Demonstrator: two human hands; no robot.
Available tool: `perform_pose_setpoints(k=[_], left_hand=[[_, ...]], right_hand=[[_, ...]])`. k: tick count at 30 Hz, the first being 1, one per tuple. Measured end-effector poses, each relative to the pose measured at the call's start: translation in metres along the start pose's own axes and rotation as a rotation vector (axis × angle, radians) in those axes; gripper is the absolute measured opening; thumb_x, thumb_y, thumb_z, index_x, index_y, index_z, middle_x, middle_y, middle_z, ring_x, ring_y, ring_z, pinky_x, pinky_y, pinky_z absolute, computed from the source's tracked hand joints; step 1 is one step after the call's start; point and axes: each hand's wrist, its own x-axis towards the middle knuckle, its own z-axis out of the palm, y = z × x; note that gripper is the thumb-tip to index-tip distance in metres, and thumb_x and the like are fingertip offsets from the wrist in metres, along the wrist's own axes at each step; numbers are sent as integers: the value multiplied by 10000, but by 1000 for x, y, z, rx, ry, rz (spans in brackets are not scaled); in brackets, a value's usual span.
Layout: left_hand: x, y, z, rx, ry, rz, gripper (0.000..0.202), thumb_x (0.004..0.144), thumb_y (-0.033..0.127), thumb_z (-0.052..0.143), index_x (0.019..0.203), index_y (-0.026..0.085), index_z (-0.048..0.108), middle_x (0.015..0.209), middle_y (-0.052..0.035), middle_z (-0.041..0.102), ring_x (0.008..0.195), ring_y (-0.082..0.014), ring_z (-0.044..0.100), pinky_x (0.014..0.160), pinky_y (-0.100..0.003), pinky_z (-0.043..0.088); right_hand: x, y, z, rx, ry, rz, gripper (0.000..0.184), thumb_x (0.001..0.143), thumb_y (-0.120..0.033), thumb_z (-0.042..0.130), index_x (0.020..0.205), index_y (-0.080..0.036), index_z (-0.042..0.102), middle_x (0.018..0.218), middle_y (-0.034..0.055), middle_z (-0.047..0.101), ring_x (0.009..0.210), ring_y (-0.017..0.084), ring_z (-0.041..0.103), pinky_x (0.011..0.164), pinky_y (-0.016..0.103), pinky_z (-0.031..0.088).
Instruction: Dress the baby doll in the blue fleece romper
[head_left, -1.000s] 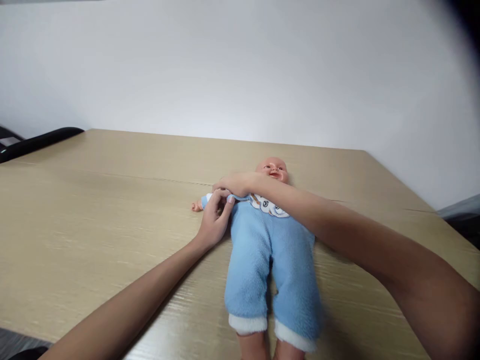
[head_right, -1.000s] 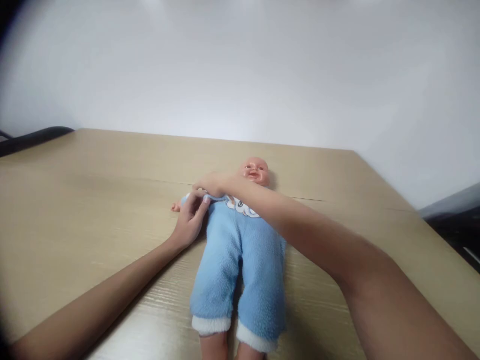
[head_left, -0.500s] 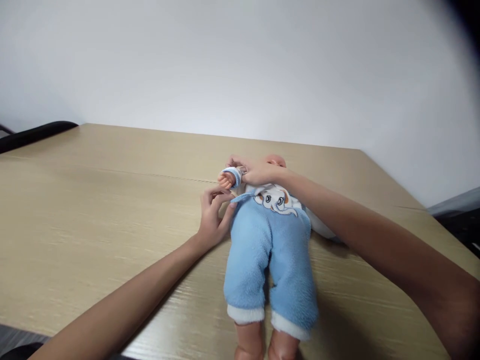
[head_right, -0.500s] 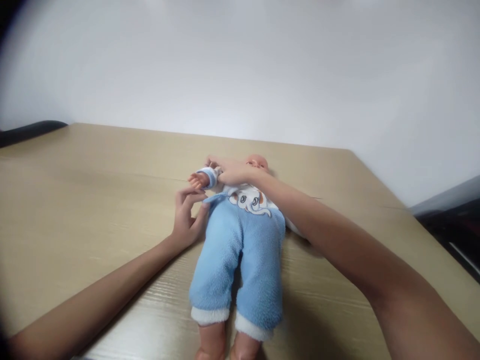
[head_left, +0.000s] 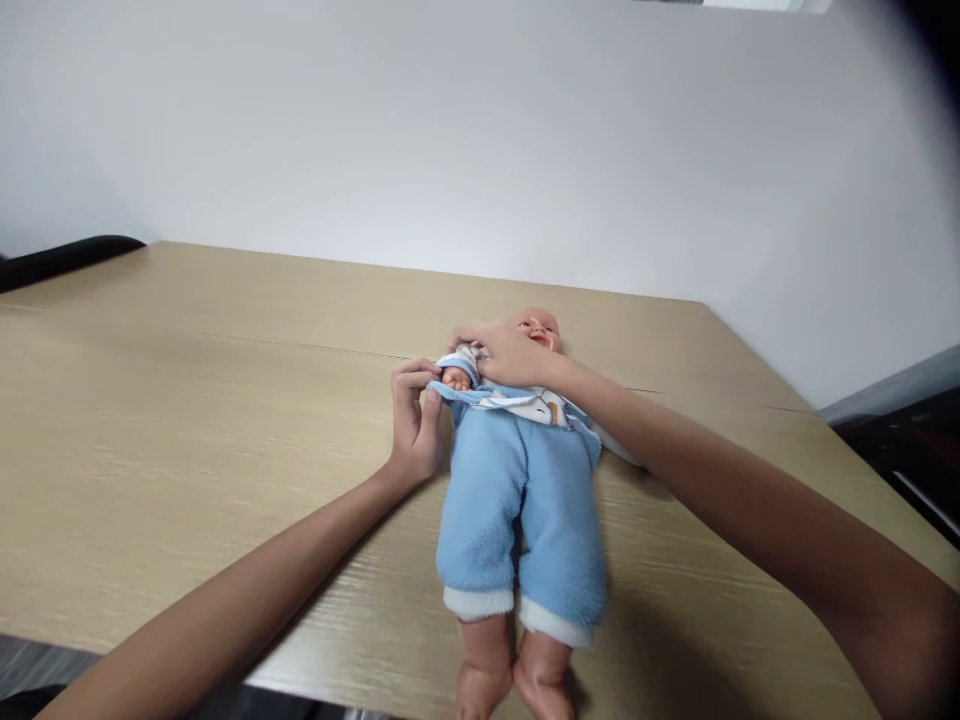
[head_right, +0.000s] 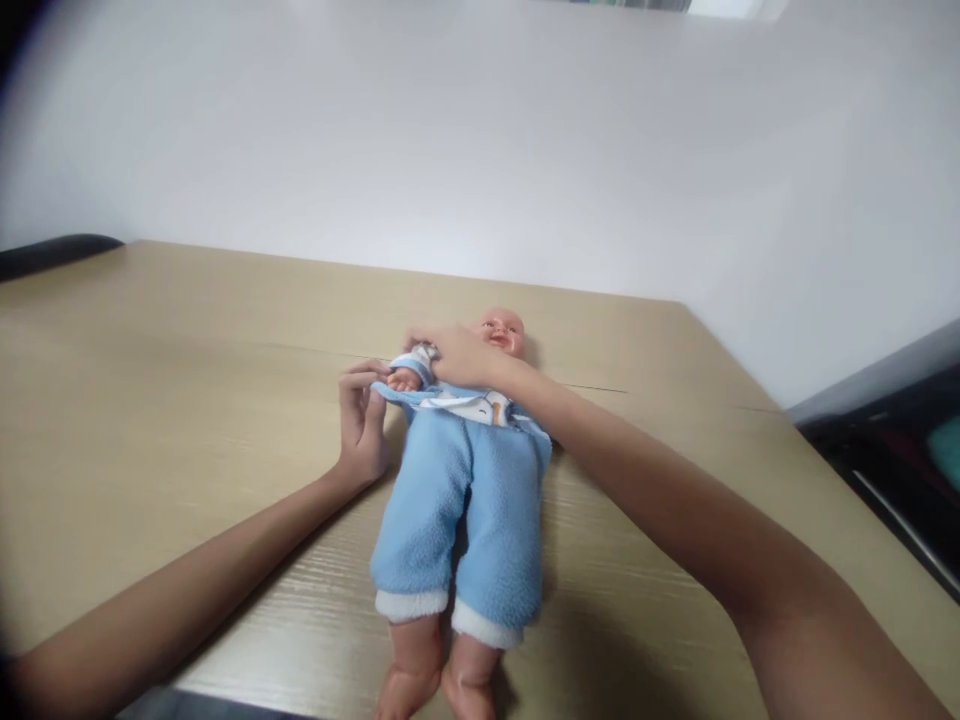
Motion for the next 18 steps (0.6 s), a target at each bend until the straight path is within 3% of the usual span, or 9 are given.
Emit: perform_pose_setpoints(k=[9,15,18], left_hand=[[1,2,1,37,23,-71,201,1122,430,524,1092,248,604,1238,-86,587,1236,-260,577,1113,-476,449],[6,8,8,-50,55,-315,312,1086,579,569,1081,267,577,1109,-50,638,1024,-206,633,958,-377,531],[7,9,9,-81,69,-463,350,1057,615,607,1007,271,561,997,-26,621,927,-192,612,880,-344,541]], right_hand=[[-4,16,20,2,-38,-41,376,841,-41,635,1163,-198,751,1099,48,799,1024,222,719,906,312,500],[-5,12,20,99,-33,38,322,827,-69,690,1123,-179,755,1138,70,798,1061,230,721,954,342,526],[-15,4,8,237,2,134,270,921,-173,684,1188,-184,716,1245,96,778,1133,215,722,1009,350,544]])
